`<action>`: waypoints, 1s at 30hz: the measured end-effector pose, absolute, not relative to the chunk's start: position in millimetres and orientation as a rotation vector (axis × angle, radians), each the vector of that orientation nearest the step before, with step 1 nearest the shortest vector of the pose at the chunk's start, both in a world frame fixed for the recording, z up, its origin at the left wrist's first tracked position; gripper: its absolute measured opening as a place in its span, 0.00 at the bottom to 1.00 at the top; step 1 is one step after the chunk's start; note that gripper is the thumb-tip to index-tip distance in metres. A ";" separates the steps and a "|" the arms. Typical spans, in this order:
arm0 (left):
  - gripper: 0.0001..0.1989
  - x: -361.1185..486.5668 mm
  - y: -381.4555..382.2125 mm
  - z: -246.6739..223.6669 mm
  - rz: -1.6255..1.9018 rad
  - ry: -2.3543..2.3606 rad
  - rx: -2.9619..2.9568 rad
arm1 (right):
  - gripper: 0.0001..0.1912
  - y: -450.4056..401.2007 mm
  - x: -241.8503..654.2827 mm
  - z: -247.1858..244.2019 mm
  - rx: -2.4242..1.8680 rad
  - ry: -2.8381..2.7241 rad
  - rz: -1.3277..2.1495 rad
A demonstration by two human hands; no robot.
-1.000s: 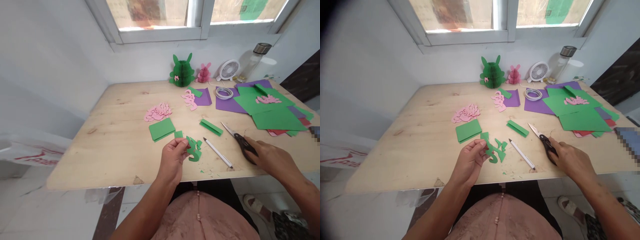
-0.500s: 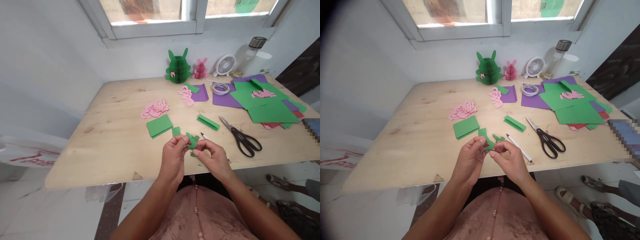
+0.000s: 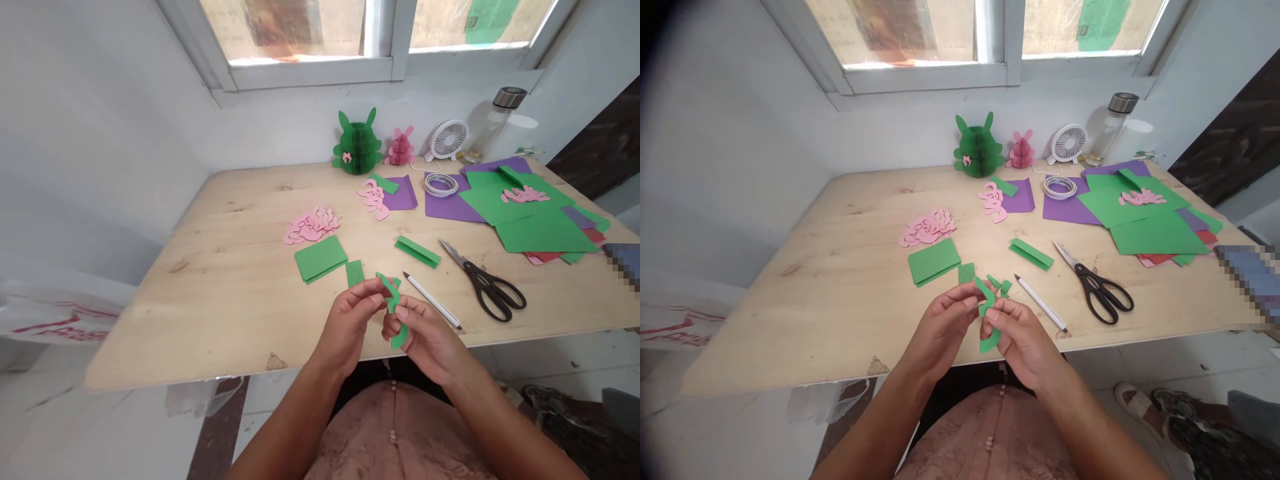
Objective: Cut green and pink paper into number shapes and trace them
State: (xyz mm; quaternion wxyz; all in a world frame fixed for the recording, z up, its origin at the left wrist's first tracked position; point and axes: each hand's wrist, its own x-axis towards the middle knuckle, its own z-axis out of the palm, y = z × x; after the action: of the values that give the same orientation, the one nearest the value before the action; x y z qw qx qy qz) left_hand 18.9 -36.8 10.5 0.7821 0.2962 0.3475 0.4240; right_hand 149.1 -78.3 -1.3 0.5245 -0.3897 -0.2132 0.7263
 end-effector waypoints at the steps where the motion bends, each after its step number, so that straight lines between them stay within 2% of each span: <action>1: 0.11 16.5 -35.8 10.4 0.863 0.725 0.687 | 0.13 -79.6 147.2 -1.8 -0.861 -0.463 1.786; 5: 0.15 8.8 -31.8 11.3 0.672 0.662 0.805 | 0.12 -85.7 139.0 -4.2 -0.674 -0.344 1.902; 11: 0.13 6.4 -30.9 11.8 0.624 0.587 0.866 | 0.16 -93.2 129.0 -5.8 -0.505 -0.283 1.975; 18: 0.12 8.5 -33.5 12.0 0.636 0.626 0.762 | 0.17 -95.1 130.5 -15.9 -0.662 -0.394 1.927; 21: 0.10 7.9 -31.9 8.8 0.690 0.660 0.793 | 0.18 -97.0 147.6 -16.9 -0.981 -0.633 1.759; 24: 0.07 6.9 -29.2 5.8 0.770 0.756 0.864 | 0.17 -99.0 167.0 -13.1 -1.354 -0.863 1.348; 26: 0.07 6.9 -28.3 5.3 0.770 0.817 0.916 | 0.18 -98.6 174.4 -8.1 -1.457 -0.986 1.162; 30: 0.07 9.8 -30.6 8.1 0.781 0.849 0.971 | 0.15 -92.2 172.6 -0.2 -1.491 -1.259 1.051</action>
State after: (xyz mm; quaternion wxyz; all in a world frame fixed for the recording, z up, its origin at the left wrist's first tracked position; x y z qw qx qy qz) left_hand 9.8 -30.6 8.1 0.7290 0.4409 0.3853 0.3547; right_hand 172.6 -92.2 -0.2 0.4463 -0.6019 -0.5085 0.4242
